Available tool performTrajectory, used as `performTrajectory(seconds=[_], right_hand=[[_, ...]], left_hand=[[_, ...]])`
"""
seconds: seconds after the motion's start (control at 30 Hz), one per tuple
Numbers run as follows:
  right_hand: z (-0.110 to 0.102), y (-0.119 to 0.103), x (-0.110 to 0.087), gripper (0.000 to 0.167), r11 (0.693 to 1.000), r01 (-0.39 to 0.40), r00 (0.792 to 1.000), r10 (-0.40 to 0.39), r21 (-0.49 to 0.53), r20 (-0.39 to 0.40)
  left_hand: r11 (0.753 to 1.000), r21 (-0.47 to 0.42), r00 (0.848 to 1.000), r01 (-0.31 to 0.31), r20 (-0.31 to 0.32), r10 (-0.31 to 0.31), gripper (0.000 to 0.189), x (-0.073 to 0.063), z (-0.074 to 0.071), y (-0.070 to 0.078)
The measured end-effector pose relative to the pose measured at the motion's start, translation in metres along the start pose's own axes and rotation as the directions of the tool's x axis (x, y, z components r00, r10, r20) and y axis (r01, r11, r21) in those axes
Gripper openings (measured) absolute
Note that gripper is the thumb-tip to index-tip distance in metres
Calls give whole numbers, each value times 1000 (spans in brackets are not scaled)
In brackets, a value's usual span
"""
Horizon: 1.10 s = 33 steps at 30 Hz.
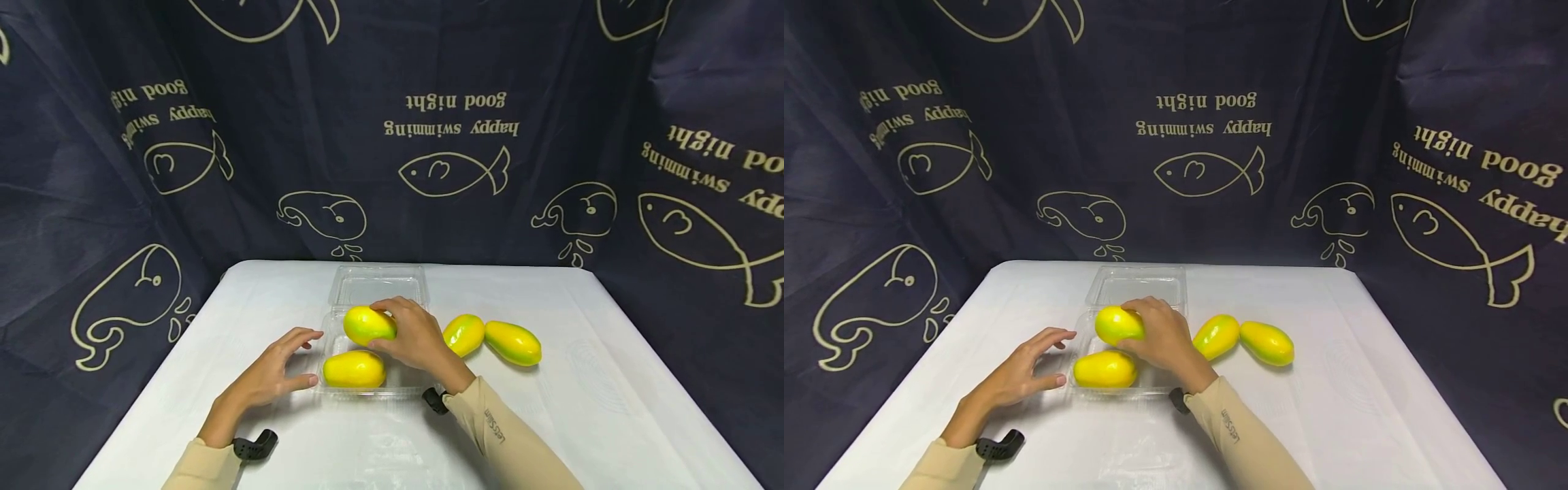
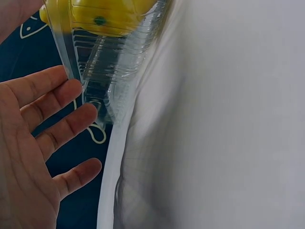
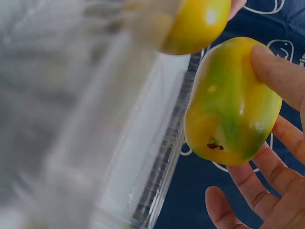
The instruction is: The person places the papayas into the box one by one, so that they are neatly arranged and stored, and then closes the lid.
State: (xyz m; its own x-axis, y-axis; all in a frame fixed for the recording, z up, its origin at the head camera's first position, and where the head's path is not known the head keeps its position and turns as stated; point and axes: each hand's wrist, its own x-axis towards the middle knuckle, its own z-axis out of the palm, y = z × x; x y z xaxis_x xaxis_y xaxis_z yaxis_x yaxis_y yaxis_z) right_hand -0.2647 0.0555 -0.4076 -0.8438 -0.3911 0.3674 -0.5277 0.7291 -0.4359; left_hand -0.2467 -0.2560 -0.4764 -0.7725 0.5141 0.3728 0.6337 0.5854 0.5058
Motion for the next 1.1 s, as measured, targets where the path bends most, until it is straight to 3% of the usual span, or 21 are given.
performTrajectory(seconds=[1.1], right_hand=[[12,-17,23,58,999,-4,984,13,-54,178]], left_hand=[[1000,-20,1000,1,-6,-1,72,-1,2,1]])
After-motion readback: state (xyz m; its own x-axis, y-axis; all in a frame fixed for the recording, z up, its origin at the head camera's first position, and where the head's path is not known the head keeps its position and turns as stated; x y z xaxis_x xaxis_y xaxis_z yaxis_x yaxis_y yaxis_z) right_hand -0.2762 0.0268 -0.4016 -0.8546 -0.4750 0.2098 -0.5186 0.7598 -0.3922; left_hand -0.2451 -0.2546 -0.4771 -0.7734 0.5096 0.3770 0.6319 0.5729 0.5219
